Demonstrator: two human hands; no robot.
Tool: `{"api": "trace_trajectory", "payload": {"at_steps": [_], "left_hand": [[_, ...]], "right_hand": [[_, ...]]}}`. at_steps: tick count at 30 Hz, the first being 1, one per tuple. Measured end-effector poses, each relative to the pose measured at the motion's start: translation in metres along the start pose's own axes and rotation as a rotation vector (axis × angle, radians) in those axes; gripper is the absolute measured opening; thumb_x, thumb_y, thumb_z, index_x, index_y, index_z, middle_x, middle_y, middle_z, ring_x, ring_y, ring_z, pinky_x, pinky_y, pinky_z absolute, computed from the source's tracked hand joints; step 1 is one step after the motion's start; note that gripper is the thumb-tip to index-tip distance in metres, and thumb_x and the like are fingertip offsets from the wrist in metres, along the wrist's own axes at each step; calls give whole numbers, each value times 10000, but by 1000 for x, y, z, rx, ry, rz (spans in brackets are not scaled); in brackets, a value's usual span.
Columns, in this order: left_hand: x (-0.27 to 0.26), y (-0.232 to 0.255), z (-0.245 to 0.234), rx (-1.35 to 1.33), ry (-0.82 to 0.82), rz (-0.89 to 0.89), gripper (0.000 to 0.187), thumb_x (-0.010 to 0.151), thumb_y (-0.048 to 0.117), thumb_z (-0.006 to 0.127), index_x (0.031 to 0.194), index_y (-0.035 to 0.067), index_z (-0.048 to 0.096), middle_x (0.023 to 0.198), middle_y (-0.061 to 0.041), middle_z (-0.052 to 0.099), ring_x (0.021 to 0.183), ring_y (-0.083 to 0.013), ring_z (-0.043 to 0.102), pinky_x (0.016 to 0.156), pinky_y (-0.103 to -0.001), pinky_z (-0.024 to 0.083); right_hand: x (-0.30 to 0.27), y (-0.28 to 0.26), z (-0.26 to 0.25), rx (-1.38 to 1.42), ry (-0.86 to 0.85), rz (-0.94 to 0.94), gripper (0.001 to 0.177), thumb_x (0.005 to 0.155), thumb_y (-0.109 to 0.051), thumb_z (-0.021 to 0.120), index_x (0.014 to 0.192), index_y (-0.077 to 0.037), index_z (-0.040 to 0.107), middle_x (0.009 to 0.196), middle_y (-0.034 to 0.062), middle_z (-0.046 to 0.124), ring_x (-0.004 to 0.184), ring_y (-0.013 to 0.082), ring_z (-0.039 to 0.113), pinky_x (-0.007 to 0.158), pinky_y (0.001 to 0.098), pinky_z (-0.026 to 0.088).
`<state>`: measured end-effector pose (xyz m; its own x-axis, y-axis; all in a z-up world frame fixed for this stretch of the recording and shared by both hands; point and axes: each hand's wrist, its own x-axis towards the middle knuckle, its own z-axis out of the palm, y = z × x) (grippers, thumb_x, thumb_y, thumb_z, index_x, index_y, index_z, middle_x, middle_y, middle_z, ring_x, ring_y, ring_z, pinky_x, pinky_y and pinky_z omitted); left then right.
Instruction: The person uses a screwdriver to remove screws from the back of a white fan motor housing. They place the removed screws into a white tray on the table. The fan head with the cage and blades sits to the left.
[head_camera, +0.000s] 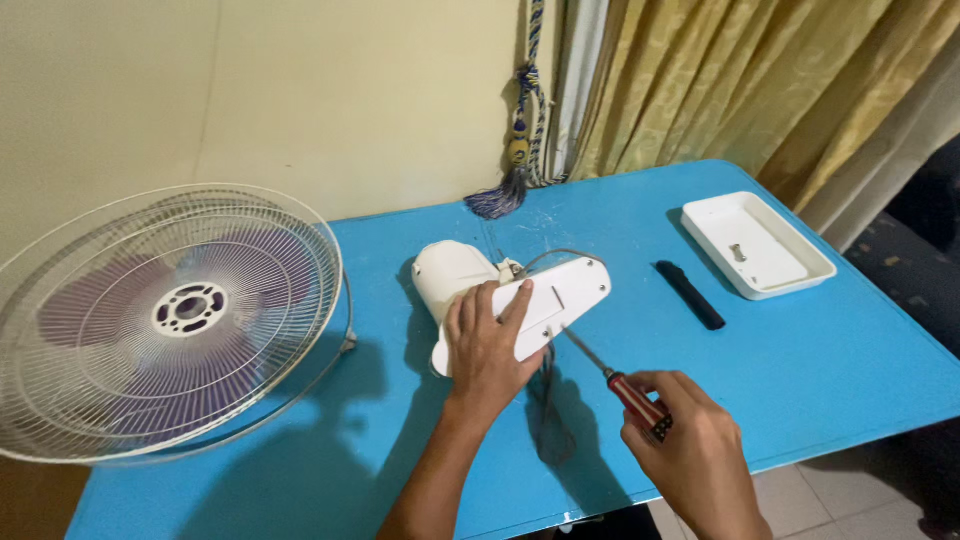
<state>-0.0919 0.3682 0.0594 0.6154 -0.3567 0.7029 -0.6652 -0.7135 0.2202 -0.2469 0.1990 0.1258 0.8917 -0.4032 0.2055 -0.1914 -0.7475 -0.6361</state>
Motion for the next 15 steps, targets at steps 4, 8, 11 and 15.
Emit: {"api": "trace_trajectory", "payload": {"at_steps": [4, 8, 11, 15], "left_hand": [[-1, 1, -1, 17, 20, 9, 892, 637, 330, 921, 1436, 137, 576, 1303, -203, 514, 1275, -394, 478, 1117, -564, 325], [-1, 4, -2, 18, 11, 8, 893, 629, 319, 923, 1433, 146, 574, 1307, -200, 522, 1271, -395, 487, 1112, -552, 335], [-1, 4, -2, 23, 22, 20, 902, 625, 324, 924, 1435, 149, 570, 1313, -204, 526, 1271, -396, 490, 1108, -550, 337], [-2, 4, -3, 43, 8, 28, 902, 631, 331, 925, 1439, 151, 567, 1313, -203, 530, 1271, -394, 491, 1109, -549, 338]], "right_hand": [[-3, -5, 8, -86, 12, -34, 242, 783, -136, 822, 1017, -89, 777, 847, 95, 787, 682, 229, 783, 616, 357, 607], [-2, -8, 12, -99, 32, -52, 226, 795, -142, 824, 1012, -87, 789, 838, 107, 788, 668, 238, 778, 603, 362, 600], [-1, -7, 13, -78, 51, -96, 235, 768, -107, 804, 1000, -72, 787, 870, 118, 792, 703, 244, 785, 617, 360, 605], [2, -7, 16, -80, 55, -124, 237, 764, -90, 783, 999, -62, 789, 911, 128, 794, 761, 253, 794, 639, 362, 619]]}}
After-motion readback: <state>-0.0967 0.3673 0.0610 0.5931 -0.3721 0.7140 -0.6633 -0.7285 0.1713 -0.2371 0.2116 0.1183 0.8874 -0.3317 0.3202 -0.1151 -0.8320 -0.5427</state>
